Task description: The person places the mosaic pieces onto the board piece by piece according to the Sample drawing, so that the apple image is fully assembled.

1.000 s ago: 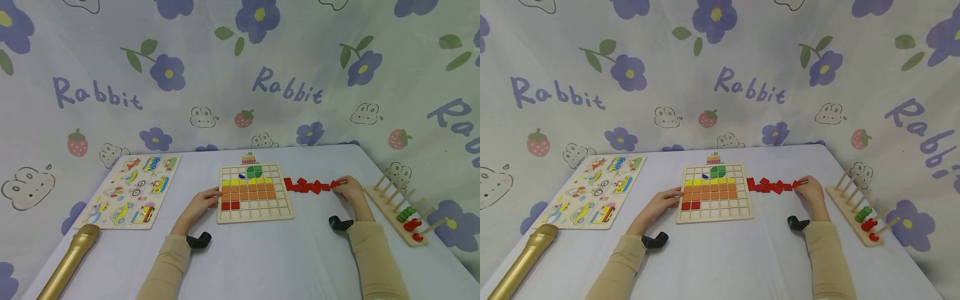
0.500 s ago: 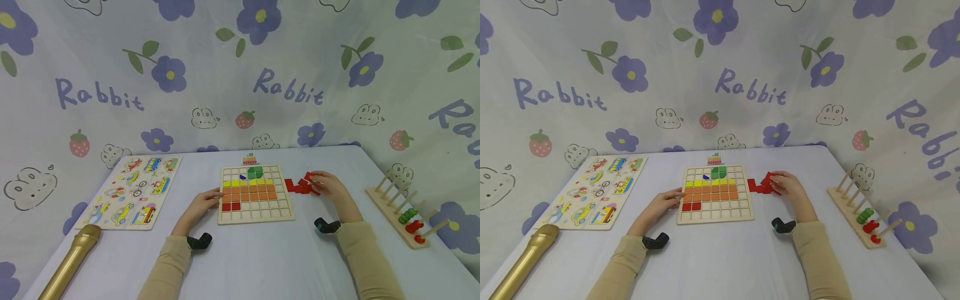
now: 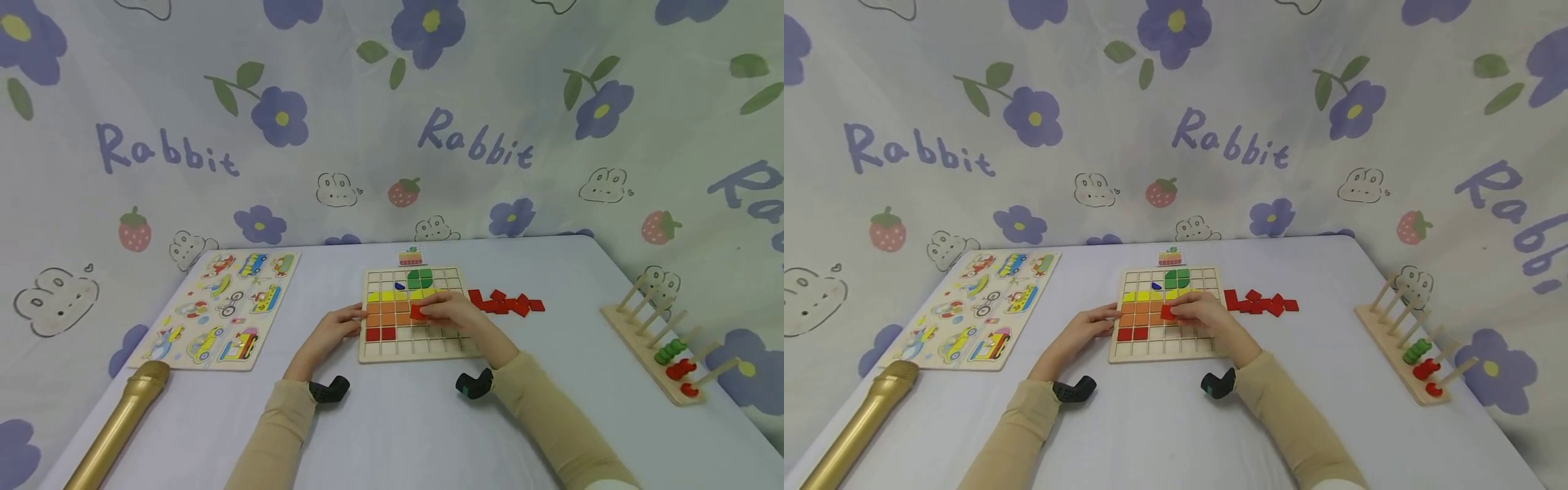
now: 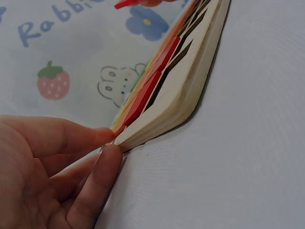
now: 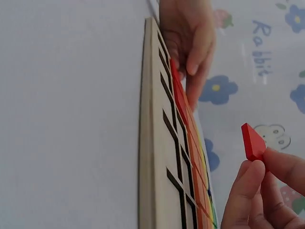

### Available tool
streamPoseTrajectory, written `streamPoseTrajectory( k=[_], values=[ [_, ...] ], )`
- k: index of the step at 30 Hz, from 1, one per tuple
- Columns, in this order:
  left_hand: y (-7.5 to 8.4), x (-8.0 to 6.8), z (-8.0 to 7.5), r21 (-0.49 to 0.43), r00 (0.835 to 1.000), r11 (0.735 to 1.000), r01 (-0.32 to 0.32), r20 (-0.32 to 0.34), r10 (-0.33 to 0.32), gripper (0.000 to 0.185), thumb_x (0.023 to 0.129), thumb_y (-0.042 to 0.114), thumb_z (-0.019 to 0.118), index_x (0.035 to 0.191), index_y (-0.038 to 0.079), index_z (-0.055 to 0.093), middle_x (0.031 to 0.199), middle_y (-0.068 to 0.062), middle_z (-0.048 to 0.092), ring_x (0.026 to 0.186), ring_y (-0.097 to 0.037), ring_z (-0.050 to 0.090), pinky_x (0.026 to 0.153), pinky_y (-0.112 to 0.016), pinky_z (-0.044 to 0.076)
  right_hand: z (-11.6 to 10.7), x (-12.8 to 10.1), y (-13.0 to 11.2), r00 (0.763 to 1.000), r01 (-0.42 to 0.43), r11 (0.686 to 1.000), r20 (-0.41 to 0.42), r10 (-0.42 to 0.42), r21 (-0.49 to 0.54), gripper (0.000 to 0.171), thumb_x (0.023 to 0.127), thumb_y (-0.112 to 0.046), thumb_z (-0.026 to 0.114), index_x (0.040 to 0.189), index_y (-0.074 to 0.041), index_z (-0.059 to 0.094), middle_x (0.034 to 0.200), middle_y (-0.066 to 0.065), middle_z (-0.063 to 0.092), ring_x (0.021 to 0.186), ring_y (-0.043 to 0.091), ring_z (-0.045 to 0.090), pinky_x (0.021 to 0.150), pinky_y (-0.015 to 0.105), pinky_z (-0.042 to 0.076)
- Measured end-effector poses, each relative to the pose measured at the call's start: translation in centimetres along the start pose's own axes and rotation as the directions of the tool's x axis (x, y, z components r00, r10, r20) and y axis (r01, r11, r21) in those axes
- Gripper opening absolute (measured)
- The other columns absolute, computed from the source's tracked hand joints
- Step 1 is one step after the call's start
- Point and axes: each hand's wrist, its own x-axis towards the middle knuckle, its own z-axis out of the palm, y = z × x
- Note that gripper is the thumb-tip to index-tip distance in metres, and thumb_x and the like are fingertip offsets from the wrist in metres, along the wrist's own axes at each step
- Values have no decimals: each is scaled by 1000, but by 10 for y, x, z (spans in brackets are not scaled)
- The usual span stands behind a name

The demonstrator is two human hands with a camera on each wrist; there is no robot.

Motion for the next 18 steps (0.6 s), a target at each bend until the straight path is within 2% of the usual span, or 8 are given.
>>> streamPoseTrajectory(
  k=[4,8,13,18],
  values=[
    [1,0,0,-11,1000,1000,-2,16,2,34,90,8,51,122,0,59,147,-8,33,131,-25,35,90,-32,45,19,3,5,999,1,995,-40,-5,-100,22,83,-6,66,103,3,66,103,11,61,75,15,60,71,25,52],
    [3,0,0,-11,1000,1000,-6,24,6,35,91,8,50,123,-1,58,147,-8,32,132,-25,34,90,-31,45,30,4,9,995,36,964,-76,-58,-263,15,80,-6,70,93,-1,69,94,10,62,68,15,63,68,26,52],
    [3,-1,-1,-5,1000,1000,-14,22,14,34,91,9,51,123,-1,58,147,-9,32,131,-26,36,91,-34,44,36,6,13,987,75,890,-92,-130,-450,7,78,-10,73,84,-7,71,87,5,63,68,13,60,64,23,51],
    [4,-2,-1,-4,1000,1000,-16,13,17,34,90,7,50,122,-1,59,147,-9,33,128,-26,39,90,-32,45,38,6,15,975,140,793,-59,-215,-593,4,78,-13,73,81,-10,72,84,2,63,72,15,52,59,23,45]
  ],
)
